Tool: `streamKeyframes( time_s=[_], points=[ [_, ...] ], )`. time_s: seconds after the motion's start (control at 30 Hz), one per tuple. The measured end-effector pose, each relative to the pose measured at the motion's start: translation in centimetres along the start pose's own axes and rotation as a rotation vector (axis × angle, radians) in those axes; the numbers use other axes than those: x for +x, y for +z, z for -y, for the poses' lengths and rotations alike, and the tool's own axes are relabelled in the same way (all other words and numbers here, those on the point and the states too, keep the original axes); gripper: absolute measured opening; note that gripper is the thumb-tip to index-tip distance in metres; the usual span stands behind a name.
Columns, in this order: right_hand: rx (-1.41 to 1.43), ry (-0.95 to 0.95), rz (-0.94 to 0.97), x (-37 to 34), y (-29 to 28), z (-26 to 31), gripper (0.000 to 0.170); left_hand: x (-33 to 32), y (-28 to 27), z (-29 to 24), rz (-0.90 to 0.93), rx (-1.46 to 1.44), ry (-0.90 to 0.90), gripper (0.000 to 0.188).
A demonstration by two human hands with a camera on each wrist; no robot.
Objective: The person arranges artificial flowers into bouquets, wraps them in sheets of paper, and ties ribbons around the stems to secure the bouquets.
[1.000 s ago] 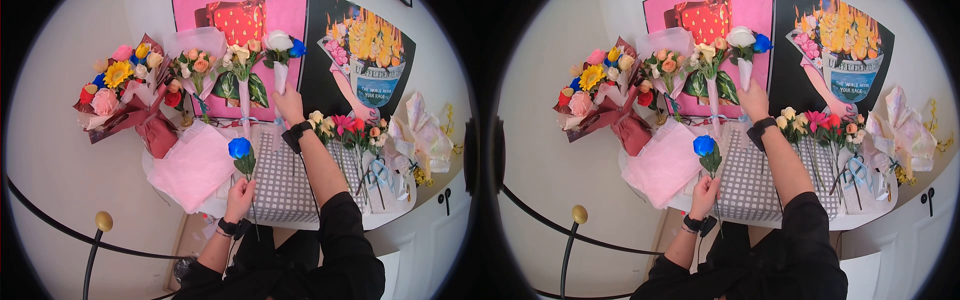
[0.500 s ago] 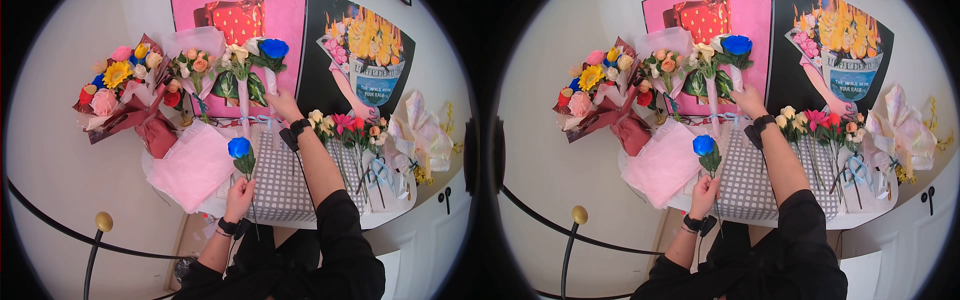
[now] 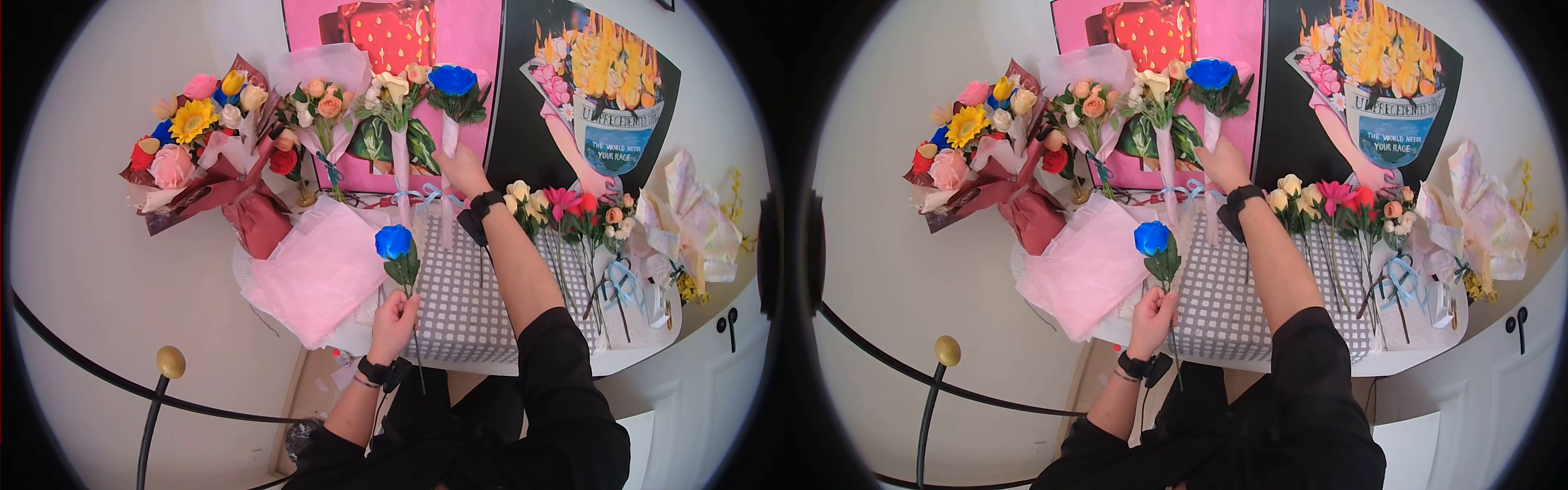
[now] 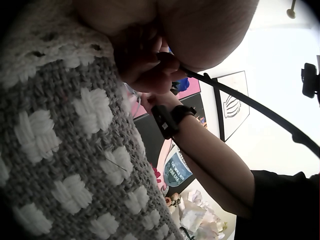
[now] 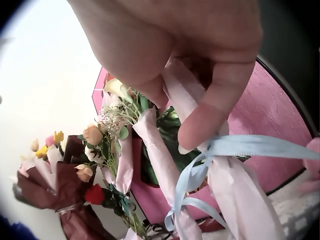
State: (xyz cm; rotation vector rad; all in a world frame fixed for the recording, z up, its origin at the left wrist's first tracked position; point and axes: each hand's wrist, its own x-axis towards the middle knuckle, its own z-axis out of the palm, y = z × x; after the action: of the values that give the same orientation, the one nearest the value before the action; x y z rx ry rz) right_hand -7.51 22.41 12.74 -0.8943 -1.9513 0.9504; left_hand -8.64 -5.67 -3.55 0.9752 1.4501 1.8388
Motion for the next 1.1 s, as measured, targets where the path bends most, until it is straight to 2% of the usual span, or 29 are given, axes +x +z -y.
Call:
streamKeyframes(
  time_s=[0.13,0.33,0.43,0.5,0.53,0.6,0.63,0.67,0.73,0.77,0.93,1.07,1.1],
  points=[
    [-0.118,-0.109,-0.015,0.4,0.0,0.0,0.044,-0.1,0.1,-0.3,0.010,0.038,-0.011,0.031],
    [-0.187,-0.132,-0.017,0.8,0.2,-0.3,0.060,-0.1,0.0,-0.2,0.009,0.012,-0.002,0.031],
    [-0.143,-0.103,-0.032,-0.8,-0.9,0.5,0.070,-0.1,0.1,-0.3,0.001,0.050,0.001,0.031],
    [-0.084,0.125,0.085,-3.3,-3.1,2.5,0.071,-0.2,0.1,-0.6,0.004,0.051,-0.004,0.032],
    [-0.086,0.130,0.083,-3.2,-3.2,1.1,0.071,-0.2,0.1,-0.7,0.001,0.053,-0.008,0.032],
    [-0.375,-0.300,-0.160,-3.6,-3.8,-1.6,0.071,-0.1,0.2,-0.6,0.001,0.033,-0.003,0.032],
    [-0.403,-0.346,-0.163,-4.4,-4.5,-2.2,0.059,-0.2,0.2,-0.5,-0.003,0.015,0.005,0.033],
    [-0.409,-0.332,-0.162,-5.4,-5.7,-2.9,0.059,-0.2,0.1,-0.3,0.006,0.013,-0.008,0.033],
    [-0.284,-0.145,0.206,-8.6,-8.9,-1.0,0.041,-0.2,0.2,-0.3,-0.012,0.039,0.006,0.033],
    [-0.258,-0.024,0.258,-10.4,-10.2,0.2,0.029,-0.2,0.2,-0.2,-0.018,0.047,0.009,0.033],
    [-0.450,0.074,0.304,-12.9,-13.5,-3.7,0.029,-0.2,0.5,0.0,-0.009,0.073,0.039,0.034],
    [-0.383,0.165,0.394,-13.4,-11.4,-7.5,0.034,-0.5,1.3,-0.7,-0.015,0.142,0.004,0.034],
    [-0.445,0.169,0.433,-13.1,-10.5,-8.0,0.034,-0.4,1.3,-0.5,-0.017,0.171,0.007,0.034]
  ],
)
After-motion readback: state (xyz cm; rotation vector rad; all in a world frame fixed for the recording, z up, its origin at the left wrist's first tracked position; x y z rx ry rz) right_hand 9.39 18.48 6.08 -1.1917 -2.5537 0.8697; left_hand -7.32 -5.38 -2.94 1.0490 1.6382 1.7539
